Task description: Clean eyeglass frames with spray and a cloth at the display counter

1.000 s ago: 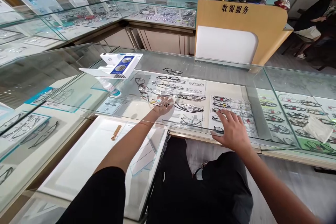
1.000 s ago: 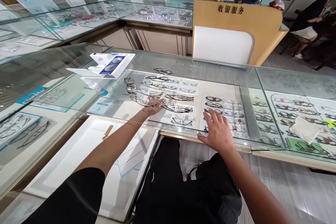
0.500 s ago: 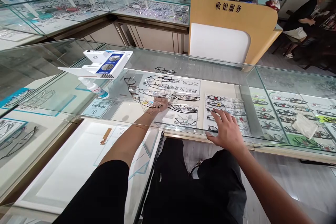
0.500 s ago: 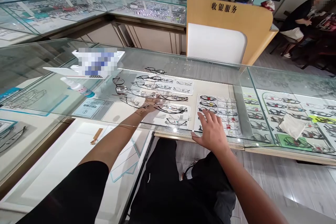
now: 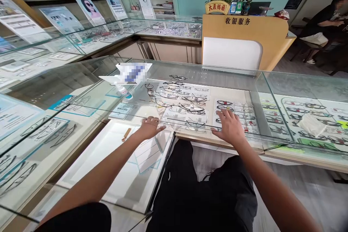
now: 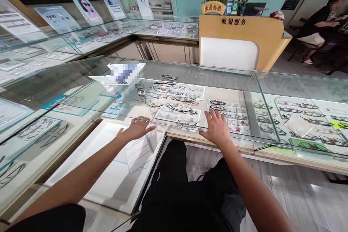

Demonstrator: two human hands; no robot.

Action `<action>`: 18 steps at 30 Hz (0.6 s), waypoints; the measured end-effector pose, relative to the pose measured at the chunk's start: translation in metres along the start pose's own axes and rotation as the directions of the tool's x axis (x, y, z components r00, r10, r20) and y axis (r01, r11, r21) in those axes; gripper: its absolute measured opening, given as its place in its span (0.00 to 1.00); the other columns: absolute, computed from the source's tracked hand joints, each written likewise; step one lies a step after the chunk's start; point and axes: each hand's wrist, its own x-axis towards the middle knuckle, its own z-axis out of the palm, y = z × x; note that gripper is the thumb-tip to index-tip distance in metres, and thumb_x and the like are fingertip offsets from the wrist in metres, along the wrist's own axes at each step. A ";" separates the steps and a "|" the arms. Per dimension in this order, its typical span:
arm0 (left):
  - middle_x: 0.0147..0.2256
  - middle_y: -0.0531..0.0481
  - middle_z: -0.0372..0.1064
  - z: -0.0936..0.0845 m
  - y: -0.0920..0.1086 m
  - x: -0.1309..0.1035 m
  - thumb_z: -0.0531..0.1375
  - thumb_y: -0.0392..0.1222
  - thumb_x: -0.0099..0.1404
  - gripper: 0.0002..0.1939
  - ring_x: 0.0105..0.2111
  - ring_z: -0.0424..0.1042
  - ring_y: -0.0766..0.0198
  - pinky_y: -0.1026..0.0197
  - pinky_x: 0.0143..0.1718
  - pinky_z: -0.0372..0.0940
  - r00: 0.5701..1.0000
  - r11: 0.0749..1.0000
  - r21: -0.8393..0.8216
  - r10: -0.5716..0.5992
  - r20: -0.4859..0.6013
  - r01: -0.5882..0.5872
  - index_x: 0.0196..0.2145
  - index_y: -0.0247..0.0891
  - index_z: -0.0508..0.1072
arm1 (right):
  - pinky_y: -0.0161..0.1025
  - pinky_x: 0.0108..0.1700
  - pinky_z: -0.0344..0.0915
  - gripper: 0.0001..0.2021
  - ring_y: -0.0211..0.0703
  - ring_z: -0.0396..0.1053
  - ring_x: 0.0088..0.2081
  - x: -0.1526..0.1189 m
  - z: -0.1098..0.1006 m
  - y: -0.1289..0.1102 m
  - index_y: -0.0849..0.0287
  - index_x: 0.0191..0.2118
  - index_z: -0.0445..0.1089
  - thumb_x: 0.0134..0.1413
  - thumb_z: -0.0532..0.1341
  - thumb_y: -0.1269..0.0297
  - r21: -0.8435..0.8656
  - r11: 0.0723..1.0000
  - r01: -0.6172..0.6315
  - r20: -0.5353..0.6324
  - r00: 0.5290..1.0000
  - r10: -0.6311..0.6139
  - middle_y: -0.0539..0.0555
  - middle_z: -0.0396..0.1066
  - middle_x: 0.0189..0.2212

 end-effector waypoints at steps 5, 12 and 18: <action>0.58 0.33 0.79 -0.019 -0.005 -0.086 0.45 0.73 0.76 0.39 0.67 0.67 0.32 0.31 0.71 0.49 0.982 0.997 -0.064 -0.023 0.186 0.036 0.44 0.40 0.83 | 0.64 0.68 0.63 0.39 0.73 0.61 0.72 -0.002 0.005 0.003 0.61 0.74 0.64 0.66 0.65 0.43 0.010 1.000 0.013 -0.020 1.000 -0.013 0.70 0.66 0.72; 0.58 0.43 0.81 -0.113 0.043 -0.162 0.49 0.75 0.75 0.35 0.67 0.68 0.39 0.37 0.73 0.48 0.968 0.962 -0.264 0.124 0.217 -0.064 0.47 0.49 0.86 | 0.63 0.70 0.62 0.41 0.73 0.61 0.72 -0.003 0.003 0.002 0.63 0.74 0.65 0.64 0.67 0.43 -0.001 1.000 0.005 -0.004 1.000 -0.005 0.71 0.65 0.73; 0.65 0.46 0.75 -0.195 0.089 -0.130 0.48 0.77 0.75 0.37 0.70 0.63 0.40 0.40 0.73 0.50 0.966 0.937 -0.235 0.250 -0.072 -0.260 0.52 0.50 0.85 | 0.64 0.70 0.61 0.41 0.72 0.61 0.73 -0.003 0.004 0.003 0.63 0.75 0.63 0.66 0.65 0.41 -0.004 1.000 0.006 0.002 1.000 -0.006 0.71 0.65 0.74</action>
